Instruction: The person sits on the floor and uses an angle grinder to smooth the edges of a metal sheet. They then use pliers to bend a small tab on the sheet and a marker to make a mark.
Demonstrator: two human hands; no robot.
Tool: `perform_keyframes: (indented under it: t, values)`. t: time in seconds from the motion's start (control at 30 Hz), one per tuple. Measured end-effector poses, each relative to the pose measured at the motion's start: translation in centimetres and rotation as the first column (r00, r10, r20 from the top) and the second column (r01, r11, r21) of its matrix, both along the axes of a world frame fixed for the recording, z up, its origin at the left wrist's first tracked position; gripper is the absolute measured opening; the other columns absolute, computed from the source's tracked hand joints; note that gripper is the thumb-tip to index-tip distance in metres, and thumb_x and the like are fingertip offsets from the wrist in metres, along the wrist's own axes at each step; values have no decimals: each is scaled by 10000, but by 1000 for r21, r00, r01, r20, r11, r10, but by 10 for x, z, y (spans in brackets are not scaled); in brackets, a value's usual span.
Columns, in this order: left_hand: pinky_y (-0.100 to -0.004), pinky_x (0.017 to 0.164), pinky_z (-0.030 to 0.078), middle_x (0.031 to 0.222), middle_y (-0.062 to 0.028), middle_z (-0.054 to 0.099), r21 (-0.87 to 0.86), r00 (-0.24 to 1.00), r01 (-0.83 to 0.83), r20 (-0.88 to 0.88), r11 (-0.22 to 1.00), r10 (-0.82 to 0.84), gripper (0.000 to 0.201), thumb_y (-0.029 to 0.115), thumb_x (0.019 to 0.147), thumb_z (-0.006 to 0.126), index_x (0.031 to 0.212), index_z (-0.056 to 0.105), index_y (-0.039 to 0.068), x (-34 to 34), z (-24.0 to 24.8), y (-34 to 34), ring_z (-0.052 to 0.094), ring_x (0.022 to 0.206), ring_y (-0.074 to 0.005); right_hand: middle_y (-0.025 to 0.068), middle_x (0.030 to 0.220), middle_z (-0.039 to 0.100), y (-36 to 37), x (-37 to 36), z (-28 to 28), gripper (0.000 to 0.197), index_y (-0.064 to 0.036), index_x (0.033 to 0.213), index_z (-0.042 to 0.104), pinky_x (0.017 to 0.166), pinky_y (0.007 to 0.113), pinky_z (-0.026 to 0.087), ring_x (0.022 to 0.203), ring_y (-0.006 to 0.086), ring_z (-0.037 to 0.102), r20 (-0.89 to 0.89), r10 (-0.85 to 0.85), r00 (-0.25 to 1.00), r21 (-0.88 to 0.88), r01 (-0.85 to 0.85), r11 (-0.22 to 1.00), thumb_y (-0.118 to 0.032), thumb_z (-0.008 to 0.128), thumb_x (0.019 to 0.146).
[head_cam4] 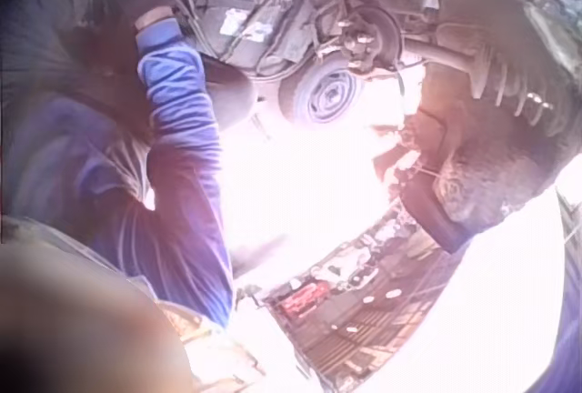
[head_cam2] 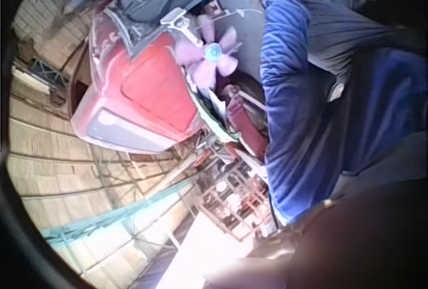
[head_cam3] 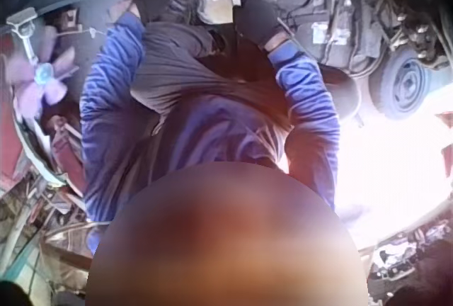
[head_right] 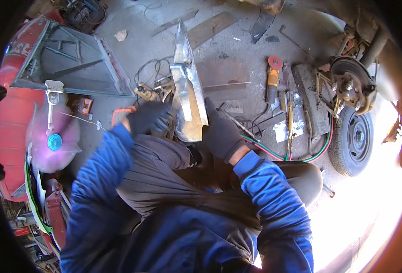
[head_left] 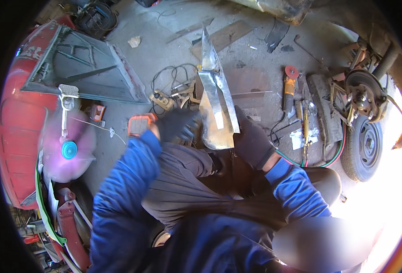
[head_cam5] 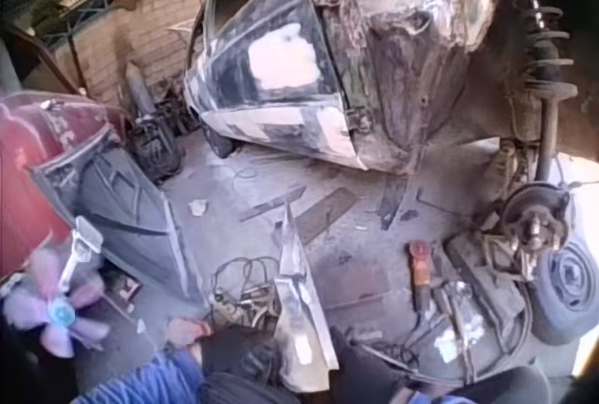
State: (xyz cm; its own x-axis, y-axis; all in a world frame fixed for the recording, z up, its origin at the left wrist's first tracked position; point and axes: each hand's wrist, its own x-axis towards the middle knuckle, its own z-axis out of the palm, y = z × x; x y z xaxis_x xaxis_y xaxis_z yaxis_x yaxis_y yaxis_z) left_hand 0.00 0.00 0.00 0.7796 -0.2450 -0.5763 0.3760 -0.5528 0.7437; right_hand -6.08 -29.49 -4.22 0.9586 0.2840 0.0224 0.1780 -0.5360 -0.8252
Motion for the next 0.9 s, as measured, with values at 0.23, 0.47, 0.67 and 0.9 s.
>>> perform_keyframes:
  t: [0.23,0.47,0.67,0.9]
  values:
    - [-369,787,650,1216,-147,784,16,967,60,-249,998,-54,599,553,1120,611,1433,675,48,74,7,33,815,935,-243,406,1367,638,17,7,-37,785,28,1683,367,984,585,577,1186,581,671,-184,-39,982,-100,21,995,-38,644,952]
    - [-326,844,608,1085,-60,798,-330,952,-85,-305,940,-21,430,386,1135,668,1316,736,2,51,-70,-1,758,933,-137,377,1313,625,36,15,-66,1050,15,1736,240,932,557,599,1135,546,687,-117,37,992,-103,-49,993,-142,808,867]
    - [-310,862,566,990,-6,760,-346,965,-168,-247,923,84,318,275,1125,698,1211,770,-22,50,-74,-4,678,929,-78,344,1380,615,47,21,-87,1002,52,1719,246,977,526,594,1209,526,669,-314,147,938,55,-136,989,-125,807,907]
    - [-328,760,608,895,-95,771,-301,985,-58,-175,952,5,316,277,1127,689,1108,752,-32,57,-77,1,747,794,-148,352,1451,606,54,28,-99,939,44,1698,282,1061,534,566,1304,548,637,-331,132,934,155,-84,984,-165,811,950]
